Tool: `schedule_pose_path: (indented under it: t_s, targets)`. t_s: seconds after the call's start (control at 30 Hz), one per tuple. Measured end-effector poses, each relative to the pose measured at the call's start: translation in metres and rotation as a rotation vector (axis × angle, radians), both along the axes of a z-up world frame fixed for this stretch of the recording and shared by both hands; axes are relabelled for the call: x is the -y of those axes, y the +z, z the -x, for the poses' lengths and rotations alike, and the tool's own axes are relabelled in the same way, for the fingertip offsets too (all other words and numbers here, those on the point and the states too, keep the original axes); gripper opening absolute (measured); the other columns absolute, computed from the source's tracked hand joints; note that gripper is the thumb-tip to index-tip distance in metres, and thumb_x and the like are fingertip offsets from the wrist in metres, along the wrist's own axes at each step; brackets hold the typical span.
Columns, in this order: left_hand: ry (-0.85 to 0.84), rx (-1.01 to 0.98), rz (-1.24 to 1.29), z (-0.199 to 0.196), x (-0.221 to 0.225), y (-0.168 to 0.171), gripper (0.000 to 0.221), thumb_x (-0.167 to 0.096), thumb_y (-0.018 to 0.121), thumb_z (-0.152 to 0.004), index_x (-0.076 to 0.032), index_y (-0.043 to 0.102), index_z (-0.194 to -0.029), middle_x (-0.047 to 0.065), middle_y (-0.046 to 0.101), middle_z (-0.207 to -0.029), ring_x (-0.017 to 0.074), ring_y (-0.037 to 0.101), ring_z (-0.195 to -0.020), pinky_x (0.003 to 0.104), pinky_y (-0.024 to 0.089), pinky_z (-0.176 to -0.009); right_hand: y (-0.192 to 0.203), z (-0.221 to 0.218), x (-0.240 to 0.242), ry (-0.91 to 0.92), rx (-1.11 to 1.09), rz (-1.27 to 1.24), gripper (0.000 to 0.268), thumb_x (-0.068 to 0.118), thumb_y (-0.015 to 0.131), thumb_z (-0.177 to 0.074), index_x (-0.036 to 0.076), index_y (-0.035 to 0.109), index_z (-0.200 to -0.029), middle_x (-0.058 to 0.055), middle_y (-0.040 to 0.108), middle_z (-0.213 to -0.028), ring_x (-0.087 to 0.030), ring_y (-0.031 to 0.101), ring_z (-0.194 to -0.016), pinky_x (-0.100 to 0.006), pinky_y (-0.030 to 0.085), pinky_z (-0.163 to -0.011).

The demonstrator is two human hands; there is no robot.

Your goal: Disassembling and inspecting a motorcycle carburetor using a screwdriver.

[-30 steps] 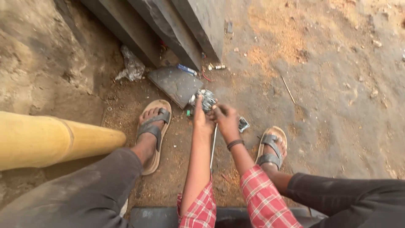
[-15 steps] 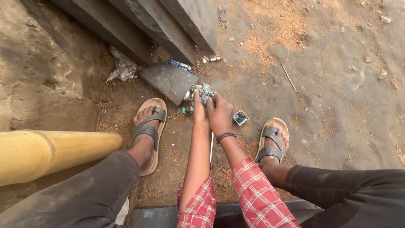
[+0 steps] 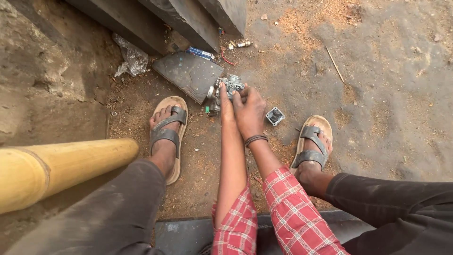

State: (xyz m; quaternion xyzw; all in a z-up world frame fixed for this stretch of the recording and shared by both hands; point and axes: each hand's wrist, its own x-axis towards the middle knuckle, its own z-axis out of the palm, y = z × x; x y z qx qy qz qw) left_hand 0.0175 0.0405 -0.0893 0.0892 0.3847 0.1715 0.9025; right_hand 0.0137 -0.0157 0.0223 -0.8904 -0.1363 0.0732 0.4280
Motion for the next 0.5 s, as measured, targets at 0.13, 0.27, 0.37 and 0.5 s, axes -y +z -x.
schedule_pose_path:
  t_s: [0.13,0.27,0.37,0.5]
  targets:
    - [0.029,0.048,0.063,-0.005,0.000,-0.012,0.074,-0.069,0.058,-0.092,0.003,0.070,-0.105,0.014,0.072,-0.089,0.0205,0.072,-0.073,0.030,0.063,-0.061,-0.021,-0.005,0.000,-0.026,0.008,0.041,0.026,0.025,0.071,-0.094,-0.001,0.068,-0.089,-0.017,0.073,-0.087,-0.028,0.073,-0.076,-0.043,0.057,-0.075]
    - [0.001,0.048,0.055,-0.008,-0.010,-0.011,0.073,-0.068,0.058,-0.092,0.003,0.070,-0.105,0.014,0.072,-0.090,0.0204,0.072,-0.073,0.030,0.063,-0.062,-0.024,-0.008,-0.011,-0.082,-0.003,-0.004,0.022,0.023,0.071,-0.094,0.001,0.069,-0.090,-0.013,0.076,-0.085,-0.024,0.074,-0.077,-0.040,0.057,-0.076]
    - [-0.024,0.045,0.070,-0.004,-0.006,-0.016,0.073,-0.068,0.058,-0.092,0.003,0.070,-0.106,0.014,0.072,-0.091,0.0203,0.072,-0.074,0.030,0.064,-0.063,-0.029,-0.004,-0.015,-0.126,-0.066,-0.069,0.019,0.022,0.071,-0.092,0.003,0.069,-0.092,-0.010,0.076,-0.084,-0.021,0.074,-0.075,-0.037,0.059,-0.073]
    - [-0.012,0.054,0.072,0.003,-0.015,-0.017,0.072,-0.068,0.058,-0.093,0.002,0.070,-0.106,0.014,0.072,-0.092,0.0202,0.072,-0.075,0.030,0.064,-0.064,-0.042,0.000,-0.022,-0.137,-0.060,-0.191,0.017,0.019,0.074,-0.090,0.003,0.069,-0.092,-0.008,0.076,-0.083,-0.017,0.075,-0.073,-0.033,0.060,-0.070]
